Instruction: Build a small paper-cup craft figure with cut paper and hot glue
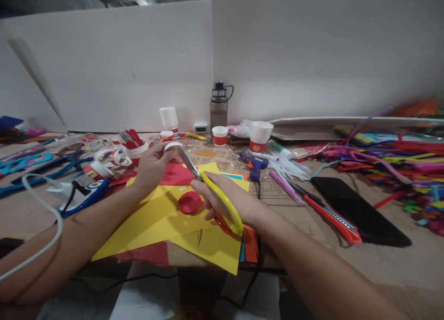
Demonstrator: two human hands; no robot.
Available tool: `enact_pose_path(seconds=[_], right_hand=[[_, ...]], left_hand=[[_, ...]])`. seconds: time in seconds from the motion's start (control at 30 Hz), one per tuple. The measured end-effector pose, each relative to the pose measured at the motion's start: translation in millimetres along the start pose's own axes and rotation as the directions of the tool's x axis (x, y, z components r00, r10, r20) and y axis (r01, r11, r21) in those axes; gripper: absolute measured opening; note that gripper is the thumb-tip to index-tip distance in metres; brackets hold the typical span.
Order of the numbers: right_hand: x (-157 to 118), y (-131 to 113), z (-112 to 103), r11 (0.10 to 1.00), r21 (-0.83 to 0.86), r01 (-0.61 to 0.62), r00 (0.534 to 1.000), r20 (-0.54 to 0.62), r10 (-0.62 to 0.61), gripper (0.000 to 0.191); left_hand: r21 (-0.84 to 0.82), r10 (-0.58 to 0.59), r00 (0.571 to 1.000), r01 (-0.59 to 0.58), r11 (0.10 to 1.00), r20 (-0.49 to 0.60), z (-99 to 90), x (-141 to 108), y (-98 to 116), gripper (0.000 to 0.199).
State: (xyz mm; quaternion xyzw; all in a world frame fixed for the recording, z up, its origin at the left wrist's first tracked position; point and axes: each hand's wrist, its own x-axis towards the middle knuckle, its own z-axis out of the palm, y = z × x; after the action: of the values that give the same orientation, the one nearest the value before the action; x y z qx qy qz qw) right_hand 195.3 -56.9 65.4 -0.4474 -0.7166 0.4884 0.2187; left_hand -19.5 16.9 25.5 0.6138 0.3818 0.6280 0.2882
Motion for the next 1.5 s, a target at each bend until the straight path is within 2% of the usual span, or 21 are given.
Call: enact_pose_path(seconds=[0.2,0.37,0.5,0.93,1.27,1.5], right_hand=[[-2,1,-4,0.998,-0.007,0.056,0.997,0.054,-0.055,0.045],[-3,-2,-2,0.994,-0.111,0.016,1.000,0.020,-0.014,0.041],[-3,-3,0,0.992,-0.128,0.011,1.000,0.013,-0.010,0.038],[-3,-7,1,0.998,-0.059,-0.025,1.000,0.017,0.026,0.035],[-4,-7,3,0.998,-0.023,-0.058,0.998,-0.010,0.057,0.036],[-5,-7,8,0.987,-0.019,-0.158,0.984,-0.080,0.156,0.032]], left_hand=[[0.096,0.003,1.000,-0.001,0.995,-0.019,-3.8,3,-2,0.031],[0.193,0.082,0.996,-0.074,0.978,-0.031,-0.9,0,3,0.029],[0.233,0.116,0.993,-0.105,0.967,-0.035,1.5,-3,6,0.027],[0.252,0.083,0.996,-0.076,0.965,-0.018,2.7,-5,7,0.027],[0.363,0.115,0.993,-0.103,0.926,-0.010,0.8,-5,7,0.028],[0.383,0.095,0.995,-0.090,0.919,0.004,2.0,-6,6,0.029]])
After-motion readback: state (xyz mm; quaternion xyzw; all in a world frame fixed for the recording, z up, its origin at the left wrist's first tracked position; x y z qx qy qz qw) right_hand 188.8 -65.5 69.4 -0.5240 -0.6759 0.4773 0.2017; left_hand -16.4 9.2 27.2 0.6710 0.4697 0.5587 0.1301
